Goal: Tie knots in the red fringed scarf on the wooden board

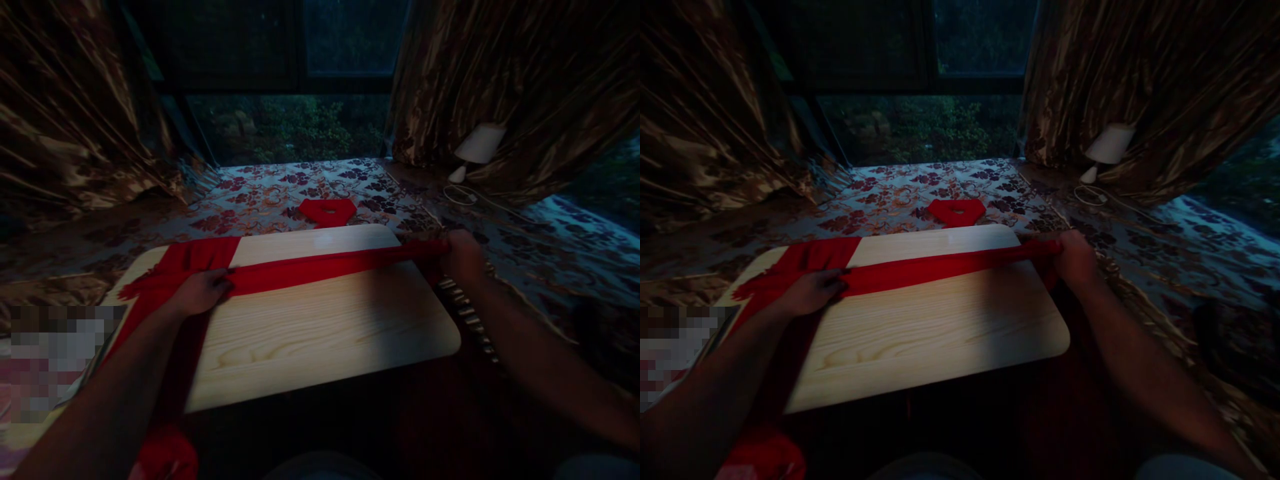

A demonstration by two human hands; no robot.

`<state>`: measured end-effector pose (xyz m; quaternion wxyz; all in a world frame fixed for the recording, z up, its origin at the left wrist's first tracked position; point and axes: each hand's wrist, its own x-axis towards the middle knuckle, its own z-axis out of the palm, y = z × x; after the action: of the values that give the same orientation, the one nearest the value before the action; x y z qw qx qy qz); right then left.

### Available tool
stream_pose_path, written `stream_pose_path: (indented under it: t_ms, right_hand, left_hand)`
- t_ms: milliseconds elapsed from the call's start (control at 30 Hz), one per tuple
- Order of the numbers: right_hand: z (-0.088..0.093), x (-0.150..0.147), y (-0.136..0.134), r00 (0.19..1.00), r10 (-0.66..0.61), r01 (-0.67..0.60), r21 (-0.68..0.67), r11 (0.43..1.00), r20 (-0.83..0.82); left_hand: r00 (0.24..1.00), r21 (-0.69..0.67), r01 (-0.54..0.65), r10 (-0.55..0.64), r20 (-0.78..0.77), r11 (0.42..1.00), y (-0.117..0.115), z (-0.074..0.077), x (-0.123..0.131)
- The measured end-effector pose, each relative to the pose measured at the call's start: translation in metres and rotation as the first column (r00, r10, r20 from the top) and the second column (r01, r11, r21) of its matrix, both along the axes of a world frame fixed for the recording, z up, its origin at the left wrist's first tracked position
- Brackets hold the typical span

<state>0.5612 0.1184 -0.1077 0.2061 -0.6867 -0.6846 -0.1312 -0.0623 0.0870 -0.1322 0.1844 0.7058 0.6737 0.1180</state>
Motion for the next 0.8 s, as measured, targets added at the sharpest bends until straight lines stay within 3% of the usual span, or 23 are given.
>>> stream_pose_path:
  t_ms: [33,167,200,300,333,367,433,500,567,700,800]
  right_hand:
    - [0.002,0.004,0.004,0.999,-0.018,0.017,-0.007,1.000,-0.034]
    - [0.009,0.015,0.020,0.997,0.025,-0.045,-0.268,0.962,-0.076]
    - [0.011,0.016,0.021,0.996,0.014,-0.033,-0.222,0.975,-0.085]
    - [0.010,0.017,0.019,0.989,-0.072,0.086,0.105,0.991,-0.127]
    - [0.008,0.018,0.018,0.989,-0.082,0.097,0.123,0.988,-0.120]
    - [0.005,0.020,0.017,0.993,-0.070,0.076,0.067,0.995,-0.093]
    - [-0.003,0.027,0.016,0.999,-0.007,0.000,-0.205,0.979,-0.036]
    - [-0.013,0.036,0.013,0.998,0.051,-0.064,-0.475,0.878,-0.040]
    - [-0.023,0.045,0.010,0.993,0.082,-0.116,-0.608,0.785,-0.084]
    - [-0.033,0.050,0.000,0.976,0.145,-0.216,-0.663,0.717,-0.161]
    - [-0.030,0.044,-0.004,0.952,0.198,-0.299,-0.590,0.750,-0.232]
  left_hand:
    - [1.000,-0.005,-0.004,0.004,0.004,1.000,0.000,0.001,0.000]
    - [1.000,-0.060,-0.013,0.014,0.025,0.998,0.001,0.001,-0.001]
    - [1.000,-0.065,-0.009,0.011,0.025,0.998,0.002,0.000,-0.002]
    - [1.000,-0.051,-0.005,0.005,0.004,0.999,0.003,-0.004,-0.006]
    - [1.000,-0.053,-0.008,0.008,-0.002,0.999,0.004,-0.005,-0.007]
    - [1.000,-0.059,-0.014,0.014,-0.004,0.998,0.004,-0.006,-0.008]
    - [1.000,-0.076,-0.020,0.020,0.002,0.997,0.003,-0.007,-0.009]
    - [1.000,-0.086,-0.020,0.021,0.011,0.996,0.002,-0.006,-0.009]
    - [1.000,-0.100,-0.019,0.021,0.021,0.995,0.002,-0.005,-0.009]
    - [0.998,-0.119,-0.029,0.035,0.049,0.993,0.003,-0.003,-0.009]
    - [0.998,-0.127,-0.026,0.034,0.060,0.992,0.003,-0.001,-0.008]
